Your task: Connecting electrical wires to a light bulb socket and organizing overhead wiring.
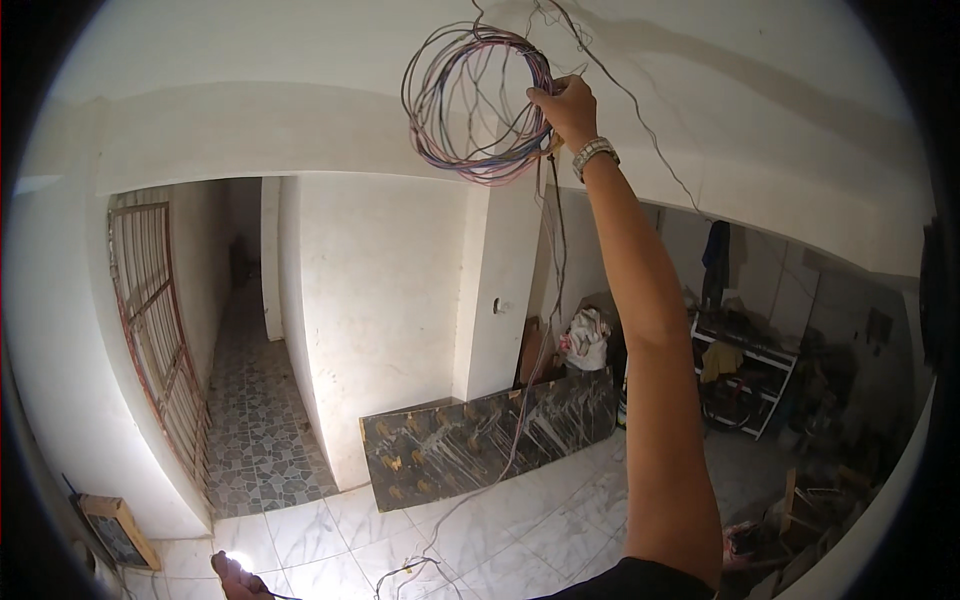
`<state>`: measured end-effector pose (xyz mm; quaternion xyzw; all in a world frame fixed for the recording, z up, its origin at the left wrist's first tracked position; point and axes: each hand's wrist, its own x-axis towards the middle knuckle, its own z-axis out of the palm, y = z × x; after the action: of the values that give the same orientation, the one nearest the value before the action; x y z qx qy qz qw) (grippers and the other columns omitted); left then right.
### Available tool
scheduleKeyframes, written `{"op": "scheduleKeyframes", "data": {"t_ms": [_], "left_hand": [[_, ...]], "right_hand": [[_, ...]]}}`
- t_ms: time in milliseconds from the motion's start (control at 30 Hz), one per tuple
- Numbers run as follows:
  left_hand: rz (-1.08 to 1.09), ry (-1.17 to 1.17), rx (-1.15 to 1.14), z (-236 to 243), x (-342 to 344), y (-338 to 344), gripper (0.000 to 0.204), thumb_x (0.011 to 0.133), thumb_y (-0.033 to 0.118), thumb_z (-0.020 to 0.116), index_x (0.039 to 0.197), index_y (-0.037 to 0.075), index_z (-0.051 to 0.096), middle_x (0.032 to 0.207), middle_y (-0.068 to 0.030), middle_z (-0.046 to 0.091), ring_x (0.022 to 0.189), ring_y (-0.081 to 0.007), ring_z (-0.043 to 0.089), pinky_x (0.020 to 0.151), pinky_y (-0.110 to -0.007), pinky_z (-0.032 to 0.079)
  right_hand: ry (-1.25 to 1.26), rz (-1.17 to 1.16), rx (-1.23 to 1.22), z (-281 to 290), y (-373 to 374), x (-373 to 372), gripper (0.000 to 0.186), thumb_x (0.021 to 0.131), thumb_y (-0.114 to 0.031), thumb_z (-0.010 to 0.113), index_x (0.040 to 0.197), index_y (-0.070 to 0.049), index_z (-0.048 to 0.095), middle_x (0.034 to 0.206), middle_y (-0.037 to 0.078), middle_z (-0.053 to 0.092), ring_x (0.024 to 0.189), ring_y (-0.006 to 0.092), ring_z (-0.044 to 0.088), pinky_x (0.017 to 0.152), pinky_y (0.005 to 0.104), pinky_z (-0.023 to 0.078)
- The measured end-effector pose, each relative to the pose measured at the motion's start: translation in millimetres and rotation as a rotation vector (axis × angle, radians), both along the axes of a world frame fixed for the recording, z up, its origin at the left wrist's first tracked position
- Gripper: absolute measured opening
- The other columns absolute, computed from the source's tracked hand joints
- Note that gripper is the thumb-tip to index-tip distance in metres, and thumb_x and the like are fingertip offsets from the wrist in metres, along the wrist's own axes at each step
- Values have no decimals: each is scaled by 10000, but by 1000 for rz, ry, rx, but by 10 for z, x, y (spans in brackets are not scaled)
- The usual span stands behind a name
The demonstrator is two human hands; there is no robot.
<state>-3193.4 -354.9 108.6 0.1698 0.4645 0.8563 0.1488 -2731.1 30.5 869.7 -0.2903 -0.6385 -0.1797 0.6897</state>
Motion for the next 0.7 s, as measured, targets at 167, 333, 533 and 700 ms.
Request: {"op": "scheduleKeyframes", "data": {"t_ms": [167,333,533,700], "left_hand": [[26,106,-51,-15,27,-39,558,947,240,613,1411,-32,463,1376,-219,533,1269,-327,508,1058,-448,430],[105,190,-110,-27,14,-130,514,957,234,592,1380,-36,484,1337,-215,559,1219,-330,537,1014,-445,454],[300,371,-283,-28,-7,-309,443,964,215,563,1319,-45,521,1270,-208,599,1131,-333,583,937,-435,495],[477,577,-479,254,162,-374,391,970,198,539,1269,-53,552,1214,-202,632,1058,-336,621,873,-426,529]], "right_hand": [[-5,170,-97,90,80,53,546,687,-347,830,992,62,637,862,176,719,785,272,715,769,356,564],[-33,168,3,165,110,104,439,806,-410,730,847,23,679,791,155,720,751,290,702,754,382,543],[-97,-68,253,399,90,179,421,884,-419,640,855,-7,719,842,162,729,799,347,690,788,411,531],[-199,92,247,643,142,245,327,940,-323,583,1048,-61,745,960,176,740,929,320,698,857,394,523]]}}
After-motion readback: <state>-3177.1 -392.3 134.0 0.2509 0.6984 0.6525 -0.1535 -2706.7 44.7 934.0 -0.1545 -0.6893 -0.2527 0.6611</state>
